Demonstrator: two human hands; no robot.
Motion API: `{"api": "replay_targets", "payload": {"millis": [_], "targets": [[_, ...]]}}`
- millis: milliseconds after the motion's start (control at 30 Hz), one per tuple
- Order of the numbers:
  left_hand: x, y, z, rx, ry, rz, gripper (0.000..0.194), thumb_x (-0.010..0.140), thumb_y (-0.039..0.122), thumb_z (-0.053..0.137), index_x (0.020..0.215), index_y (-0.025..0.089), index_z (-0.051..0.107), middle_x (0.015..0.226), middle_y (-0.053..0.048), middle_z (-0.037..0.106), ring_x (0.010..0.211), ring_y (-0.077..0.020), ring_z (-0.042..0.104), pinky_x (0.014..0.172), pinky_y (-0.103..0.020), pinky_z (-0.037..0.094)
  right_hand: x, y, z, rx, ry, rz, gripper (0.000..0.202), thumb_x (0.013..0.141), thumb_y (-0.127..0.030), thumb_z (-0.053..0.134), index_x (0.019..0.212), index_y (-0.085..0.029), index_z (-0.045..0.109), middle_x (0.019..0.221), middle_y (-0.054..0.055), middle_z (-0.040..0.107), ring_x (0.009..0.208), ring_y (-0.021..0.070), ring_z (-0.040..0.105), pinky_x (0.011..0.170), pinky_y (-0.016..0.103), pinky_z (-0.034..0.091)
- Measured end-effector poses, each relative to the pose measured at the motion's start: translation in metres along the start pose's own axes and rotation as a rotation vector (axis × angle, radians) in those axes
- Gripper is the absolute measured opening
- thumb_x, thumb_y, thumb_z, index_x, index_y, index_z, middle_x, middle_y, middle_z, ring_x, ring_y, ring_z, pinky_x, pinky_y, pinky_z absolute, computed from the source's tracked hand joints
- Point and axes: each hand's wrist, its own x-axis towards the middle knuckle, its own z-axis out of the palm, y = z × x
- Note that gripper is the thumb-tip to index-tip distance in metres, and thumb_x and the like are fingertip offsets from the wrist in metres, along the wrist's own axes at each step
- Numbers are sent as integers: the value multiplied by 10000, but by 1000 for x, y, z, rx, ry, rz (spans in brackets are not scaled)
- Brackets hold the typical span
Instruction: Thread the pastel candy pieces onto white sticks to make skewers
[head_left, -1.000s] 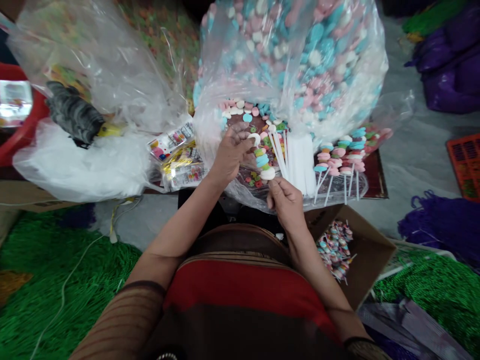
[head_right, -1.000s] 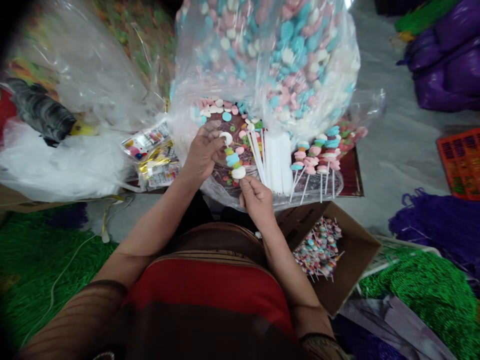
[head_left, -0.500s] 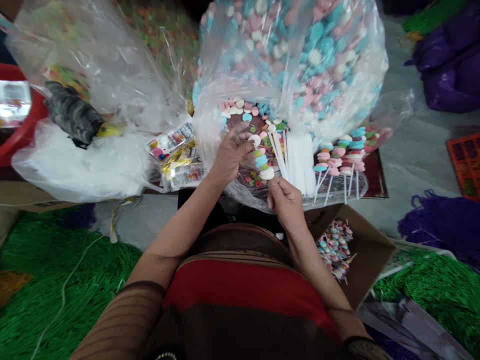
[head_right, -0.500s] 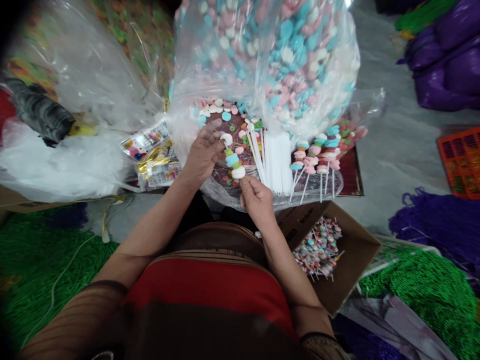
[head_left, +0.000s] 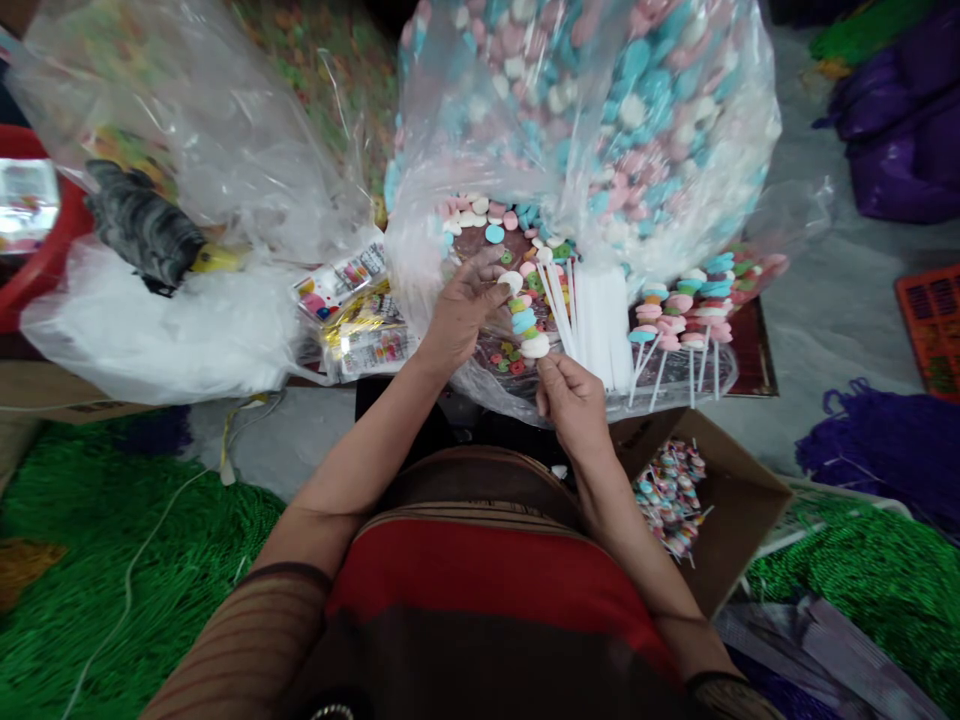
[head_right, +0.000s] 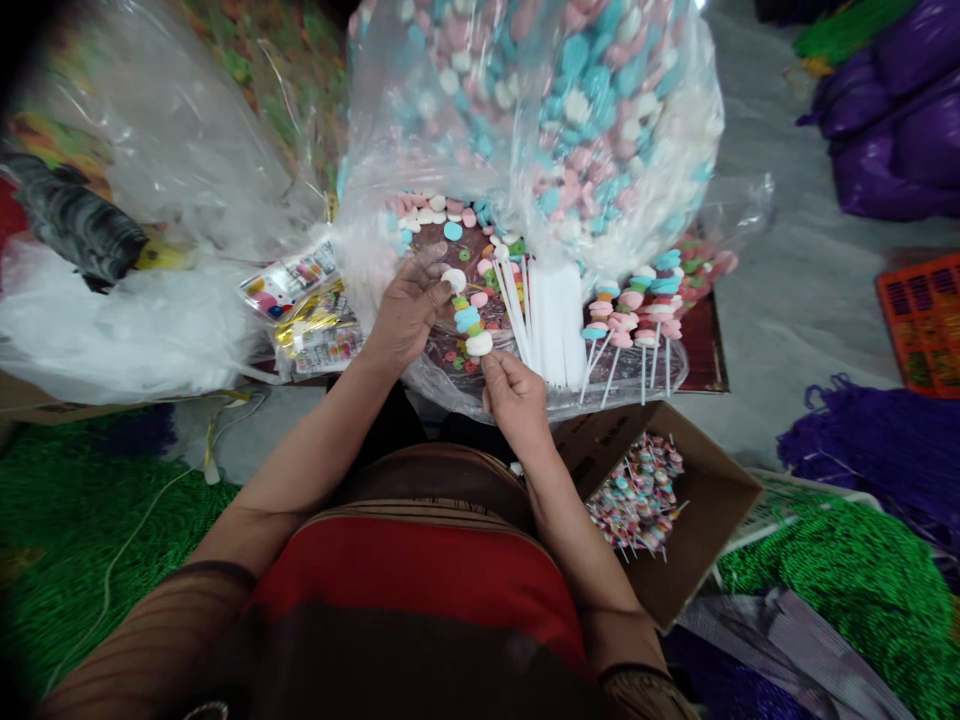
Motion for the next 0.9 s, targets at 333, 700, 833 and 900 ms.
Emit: {"api": "replay_targets", "payload": {"millis": [333, 700, 833, 900], "targets": [[-4, 14, -5, 593, -186, 460, 404, 1036, 520, 556, 1348, 288, 667, 1217, -55, 714, 1150, -175, 689, 1018, -337, 551, -5, -14, -11, -21, -6, 36, 413, 904, -572, 637, 880, -167, 712, 429, -90, 404, 394, 81, 309, 440, 234, 248], [-12, 20, 5, 670, -137, 590, 349, 1074, 391, 507, 1378, 296, 647, 1244, -57, 742, 1150, -165, 689, 1013, -347, 553, -15, -27, 0, -43, -32, 14, 453, 937, -611, 588, 876, -176, 701, 444, -82, 424, 401, 91, 341, 466, 245, 302], [-17, 32, 12, 641, -94, 539, 348, 1057, 408, 516, 1342, 300, 686, 1242, -61, 743, 1154, -189, 689, 1049, -360, 542, -13, -23, 6, -50, -28, 9, 477, 940, -644, 565, 902, -185, 689, 461, -73, 431, 427, 107, 364, 469, 254, 308], [-21, 36, 15, 658, -80, 508, 365, 1063, 407, 485, 1338, 287, 691, 1252, -69, 739, 1169, -199, 682, 1067, -366, 536, -12, -19, 9, -58, -16, -1, 473, 948, -647, 547, 889, -194, 670, 474, -65, 441, 447, 114, 383, 471, 256, 307]]}}
